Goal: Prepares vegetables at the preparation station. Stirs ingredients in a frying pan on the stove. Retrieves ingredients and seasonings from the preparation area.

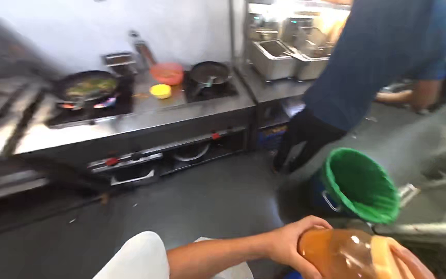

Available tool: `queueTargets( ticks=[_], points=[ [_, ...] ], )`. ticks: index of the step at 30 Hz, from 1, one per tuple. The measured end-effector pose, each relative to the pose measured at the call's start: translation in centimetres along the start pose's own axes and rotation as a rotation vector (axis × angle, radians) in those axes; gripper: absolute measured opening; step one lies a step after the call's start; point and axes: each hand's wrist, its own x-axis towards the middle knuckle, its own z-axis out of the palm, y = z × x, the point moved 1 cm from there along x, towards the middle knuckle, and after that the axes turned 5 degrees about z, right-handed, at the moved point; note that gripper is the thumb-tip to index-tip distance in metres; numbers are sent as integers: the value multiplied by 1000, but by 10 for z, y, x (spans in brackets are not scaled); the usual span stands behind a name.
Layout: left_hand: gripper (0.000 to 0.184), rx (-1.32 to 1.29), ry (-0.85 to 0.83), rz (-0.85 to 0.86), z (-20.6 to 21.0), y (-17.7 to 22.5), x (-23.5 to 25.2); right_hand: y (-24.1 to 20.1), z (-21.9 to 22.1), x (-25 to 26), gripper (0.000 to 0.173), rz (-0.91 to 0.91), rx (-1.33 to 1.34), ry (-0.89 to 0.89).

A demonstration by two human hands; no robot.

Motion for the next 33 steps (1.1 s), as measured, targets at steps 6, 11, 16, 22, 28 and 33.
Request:
queueTargets(
  ticks=[6,11,16,22,28,33],
  points=[
    [120,807,244,-66,-74,111,-90,-42,149,29,56,-135,168,-123],
    [110,577,319,-73,-138,139,-144,-85,229,74,49,-312,325,-443],
    [89,352,92,-77,-238,161,-173,-92,346,156,60,-480,856,-1188],
    [90,476,108,83,-399,196,-179,-108,504,299,66,-348,810,-1412],
    [109,493,750,19,-535,179,-263,-40,701,289,60,950,649,-642],
    [112,615,1213,-290,-640,124,-310,-7,836,272,56,1164,644,-395]
  ],
)
